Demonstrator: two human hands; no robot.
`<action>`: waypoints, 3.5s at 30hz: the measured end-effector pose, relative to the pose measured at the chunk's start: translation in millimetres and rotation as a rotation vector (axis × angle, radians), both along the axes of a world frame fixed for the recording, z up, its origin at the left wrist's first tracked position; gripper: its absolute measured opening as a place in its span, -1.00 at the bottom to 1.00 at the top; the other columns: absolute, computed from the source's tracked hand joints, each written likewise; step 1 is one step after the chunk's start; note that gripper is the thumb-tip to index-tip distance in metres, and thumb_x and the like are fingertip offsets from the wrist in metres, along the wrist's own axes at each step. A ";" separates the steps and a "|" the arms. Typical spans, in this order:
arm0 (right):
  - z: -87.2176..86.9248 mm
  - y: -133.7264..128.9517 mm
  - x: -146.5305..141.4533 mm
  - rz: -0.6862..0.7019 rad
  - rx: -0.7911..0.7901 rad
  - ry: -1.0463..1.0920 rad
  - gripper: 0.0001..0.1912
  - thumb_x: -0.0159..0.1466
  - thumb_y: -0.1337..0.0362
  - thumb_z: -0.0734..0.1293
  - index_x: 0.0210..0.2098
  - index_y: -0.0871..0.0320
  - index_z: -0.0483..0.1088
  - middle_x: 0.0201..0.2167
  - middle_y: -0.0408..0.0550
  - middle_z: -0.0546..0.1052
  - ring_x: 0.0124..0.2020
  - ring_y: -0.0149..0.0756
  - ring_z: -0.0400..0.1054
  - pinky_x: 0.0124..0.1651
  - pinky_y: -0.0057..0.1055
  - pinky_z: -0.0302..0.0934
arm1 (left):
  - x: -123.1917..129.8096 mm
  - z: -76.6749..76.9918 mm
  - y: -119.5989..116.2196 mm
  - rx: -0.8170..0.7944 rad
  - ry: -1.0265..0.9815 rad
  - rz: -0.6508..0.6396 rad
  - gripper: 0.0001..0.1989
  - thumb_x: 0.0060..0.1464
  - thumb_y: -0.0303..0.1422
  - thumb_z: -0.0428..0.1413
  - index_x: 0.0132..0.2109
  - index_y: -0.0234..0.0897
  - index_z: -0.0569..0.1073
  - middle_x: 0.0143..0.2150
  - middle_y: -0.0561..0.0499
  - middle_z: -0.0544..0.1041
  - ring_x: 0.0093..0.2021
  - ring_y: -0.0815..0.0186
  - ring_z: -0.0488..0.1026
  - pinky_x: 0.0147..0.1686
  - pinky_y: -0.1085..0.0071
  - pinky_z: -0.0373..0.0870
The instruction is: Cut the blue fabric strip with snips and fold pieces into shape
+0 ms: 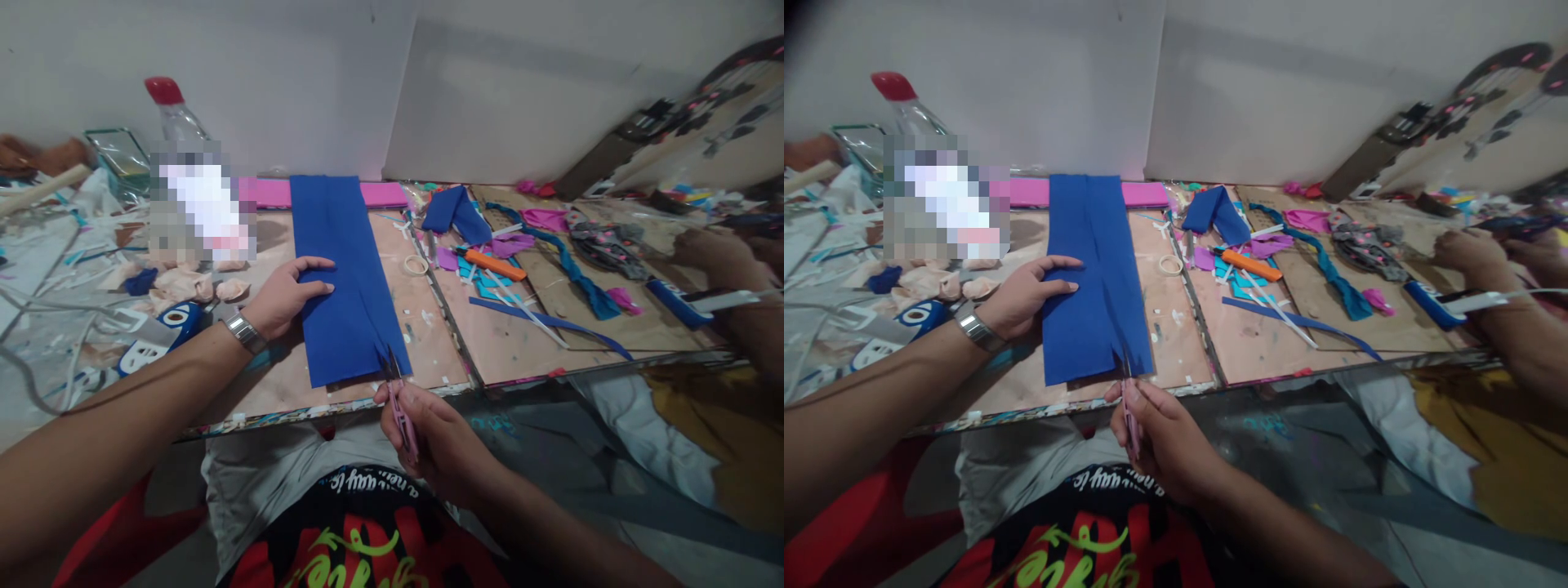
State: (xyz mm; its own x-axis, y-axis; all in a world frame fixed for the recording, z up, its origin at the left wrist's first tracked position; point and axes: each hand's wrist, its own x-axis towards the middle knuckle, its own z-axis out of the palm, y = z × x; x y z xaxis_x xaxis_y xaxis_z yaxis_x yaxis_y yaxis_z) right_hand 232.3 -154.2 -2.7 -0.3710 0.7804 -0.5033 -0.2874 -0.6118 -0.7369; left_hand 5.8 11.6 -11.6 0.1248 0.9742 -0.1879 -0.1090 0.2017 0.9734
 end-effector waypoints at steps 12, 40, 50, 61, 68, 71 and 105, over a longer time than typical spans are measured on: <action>-4.0 0.3 -0.8 -0.011 -0.031 0.016 -0.47 0.17 -0.07 0.56 -0.08 0.19 0.49 -0.51 -0.27 0.39 -0.69 -0.64 0.03 -0.67 -0.63 -0.08 | 1.1 -1.3 -5.2 0.007 0.011 -0.122 -0.44 -0.12 -0.36 0.43 0.07 -0.23 0.53 -0.10 -0.02 0.57 -0.21 0.28 0.52 -0.17 0.28 0.52; 3.0 -3.6 2.9 -0.084 0.002 0.092 -0.55 0.27 -0.05 0.49 -0.08 0.19 0.49 -0.55 -0.28 0.40 -0.74 -0.67 -0.07 -0.69 -0.61 -0.19 | 9.7 11.9 -13.9 -0.144 -0.112 -0.184 -0.49 -0.09 -0.48 0.40 0.05 -0.25 0.53 -0.08 -0.04 0.60 -0.20 0.30 0.56 -0.14 0.29 0.57; -3.8 -7.9 -1.4 -0.060 -0.041 0.110 -0.53 0.29 -0.07 0.46 -0.06 0.21 0.48 -0.56 -0.28 0.40 -0.77 -0.66 -0.06 -0.71 -0.60 -0.20 | 6.7 11.3 -11.5 -0.128 -0.157 -0.150 -0.50 -0.07 -0.52 0.35 0.07 -0.23 0.53 -0.09 -0.03 0.60 -0.23 0.30 0.53 -0.20 0.32 0.54; 3.1 0.8 -0.4 -0.097 -0.012 0.091 -0.52 0.28 -0.08 0.46 -0.06 0.19 0.46 -0.55 -0.28 0.41 -0.76 -0.65 -0.08 -0.70 -0.58 -0.19 | 7.9 10.1 -11.8 -0.129 -0.116 -0.182 -0.48 -0.10 -0.51 0.36 0.07 -0.26 0.51 -0.11 -0.03 0.59 -0.22 0.29 0.53 -0.16 0.29 0.52; 3.4 1.3 -0.7 -0.083 -0.005 0.100 -0.52 0.28 -0.08 0.47 -0.06 0.18 0.46 -0.56 -0.28 0.41 -0.75 -0.65 -0.08 -0.70 -0.58 -0.19 | 7.4 8.8 -11.2 -0.126 -0.084 -0.184 -0.48 -0.11 -0.50 0.36 0.06 -0.25 0.52 -0.13 0.00 0.58 -0.23 0.31 0.53 -0.16 0.31 0.52; 2.9 1.6 -1.0 -0.082 0.020 0.121 -0.52 0.29 -0.08 0.47 -0.03 0.18 0.46 -0.55 -0.28 0.41 -0.74 -0.64 -0.09 -0.69 -0.58 -0.19 | 7.4 7.6 -12.0 -0.115 -0.043 -0.217 -0.49 -0.10 -0.49 0.35 0.06 -0.25 0.52 -0.12 -0.01 0.59 -0.21 0.30 0.54 -0.14 0.30 0.52; 1.2 -0.9 -1.2 -0.047 0.063 0.073 -0.54 0.31 -0.07 0.44 -0.01 0.16 0.43 -0.52 -0.29 0.35 -0.72 -0.63 -0.08 -0.66 -0.53 -0.21 | 5.6 2.2 -9.9 -0.062 0.022 -0.209 -0.61 -0.09 -0.43 0.31 -0.03 -0.24 0.61 -0.13 -0.02 0.59 -0.23 0.31 0.50 -0.20 0.35 0.49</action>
State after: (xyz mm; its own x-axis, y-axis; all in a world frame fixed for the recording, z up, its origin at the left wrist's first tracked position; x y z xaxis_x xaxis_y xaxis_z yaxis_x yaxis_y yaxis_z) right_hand 231.1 -155.1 -1.5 -0.3667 0.8273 -0.4256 -0.3690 -0.5492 -0.7498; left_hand 11.5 1.7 -9.4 0.3184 0.9139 -0.2519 -0.0375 0.2777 0.9599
